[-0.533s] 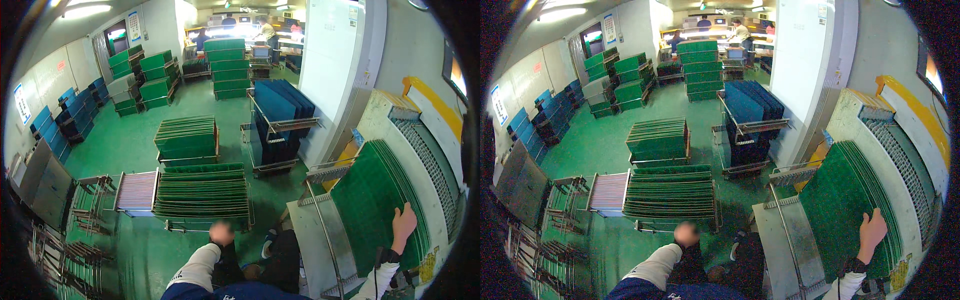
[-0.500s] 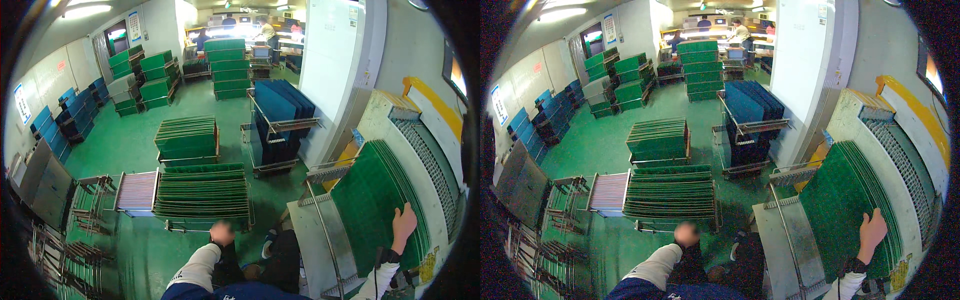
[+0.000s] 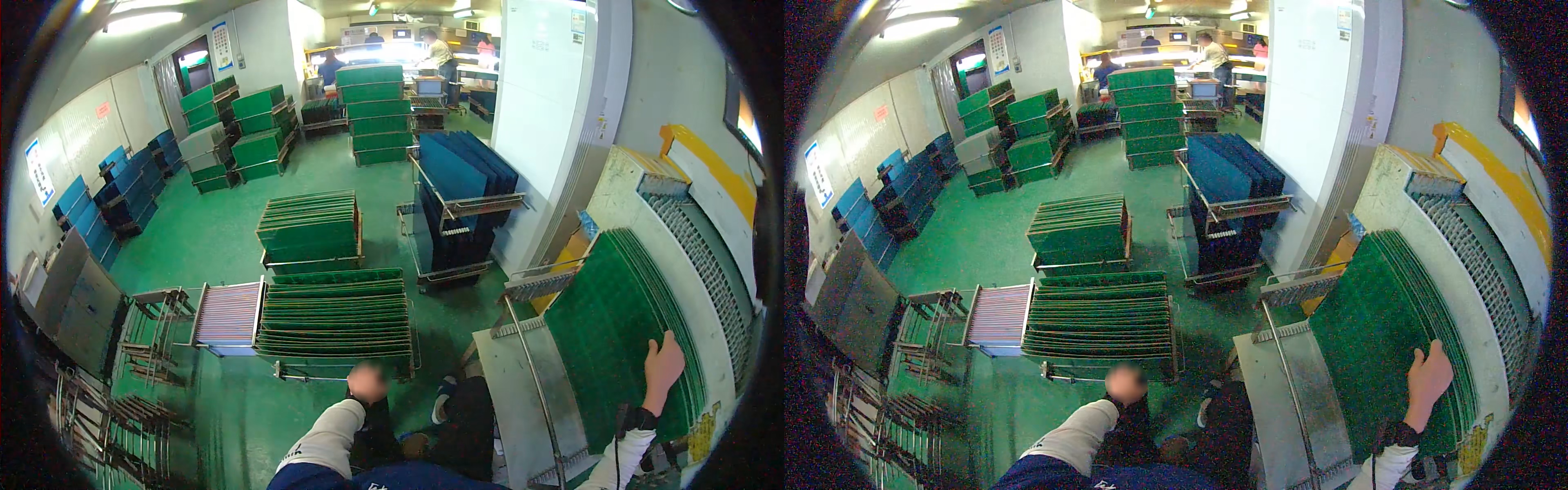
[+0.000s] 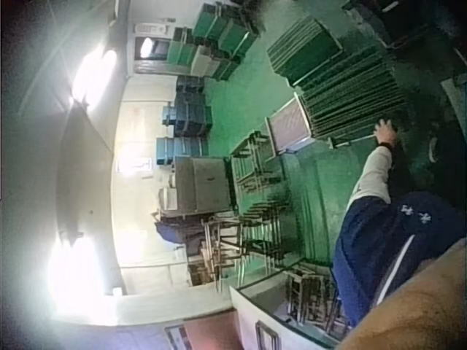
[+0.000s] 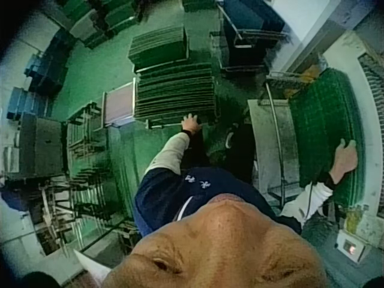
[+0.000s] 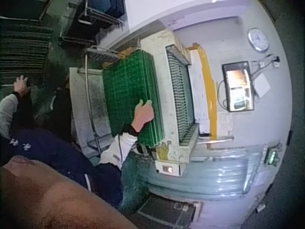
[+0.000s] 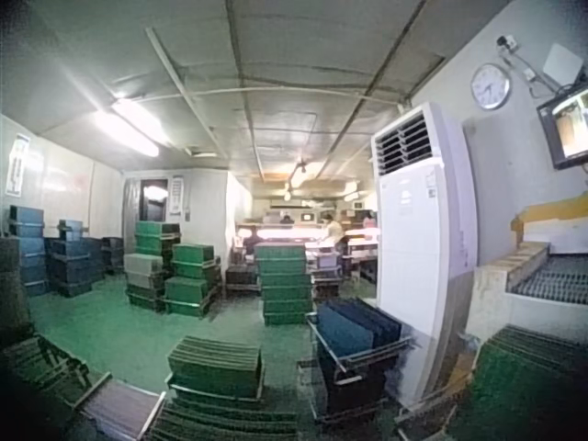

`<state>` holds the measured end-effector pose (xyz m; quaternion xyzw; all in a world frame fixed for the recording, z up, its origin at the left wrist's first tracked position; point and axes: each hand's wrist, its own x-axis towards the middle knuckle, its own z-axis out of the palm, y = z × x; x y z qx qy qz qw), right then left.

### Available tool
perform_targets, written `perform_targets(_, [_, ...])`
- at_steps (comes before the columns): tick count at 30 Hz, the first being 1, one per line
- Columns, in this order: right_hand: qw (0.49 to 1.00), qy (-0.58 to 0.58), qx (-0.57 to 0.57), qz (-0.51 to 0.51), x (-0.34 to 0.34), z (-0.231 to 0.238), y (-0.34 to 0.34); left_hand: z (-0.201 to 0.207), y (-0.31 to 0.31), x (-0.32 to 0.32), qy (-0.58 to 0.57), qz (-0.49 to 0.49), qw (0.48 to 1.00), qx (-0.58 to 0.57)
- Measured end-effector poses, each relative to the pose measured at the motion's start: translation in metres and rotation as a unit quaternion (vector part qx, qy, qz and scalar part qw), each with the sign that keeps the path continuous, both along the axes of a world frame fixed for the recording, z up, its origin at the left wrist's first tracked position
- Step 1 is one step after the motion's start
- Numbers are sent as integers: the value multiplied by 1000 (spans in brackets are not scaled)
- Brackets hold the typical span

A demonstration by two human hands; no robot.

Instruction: Manually loading green circuit boards into an industrial cleaning or processing machine and organizing them in racks.

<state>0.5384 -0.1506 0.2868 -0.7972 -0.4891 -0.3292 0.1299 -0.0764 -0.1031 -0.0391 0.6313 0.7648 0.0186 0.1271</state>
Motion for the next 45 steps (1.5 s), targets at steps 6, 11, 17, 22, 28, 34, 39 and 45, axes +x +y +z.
perform_targets(6, [1000, -2, 17, 9, -1, -1, 0, -1, 0, 0, 1, -2, 1000, 3])
perform_targets(11, [1000, 1, 7, 3, -3, 2, 0, 0, 0, 1, -4, -1, 1000, 7])
perform_targets(17, [1000, 7, -4, -4, -8, 6, 0, -2, -1, 0, -2, 1, 1000, 18])
perform_targets(22, [1000, 3, 3, -7, 6, -4, 1, -2, 0, 0, -8, -2, 1000, 16])
perform_targets(28, [999, 35, -20, -31, 4, -1, 1, 0, 0, 0, -10, -1, 1000, 4])
perform_targets(34, [1000, 15, -9, -20, 7, -3, 1, 0, 0, 0, -8, -4, 1000, 3])
perform_targets(39, [1000, 10, -5, -18, 8, -4, 2, -1, -1, -1, -6, -6, 1000, 7])
perform_targets(45, [999, 22, -12, -21, 14, -7, 2, 0, 1, 0, -5, -6, 1000, -2])
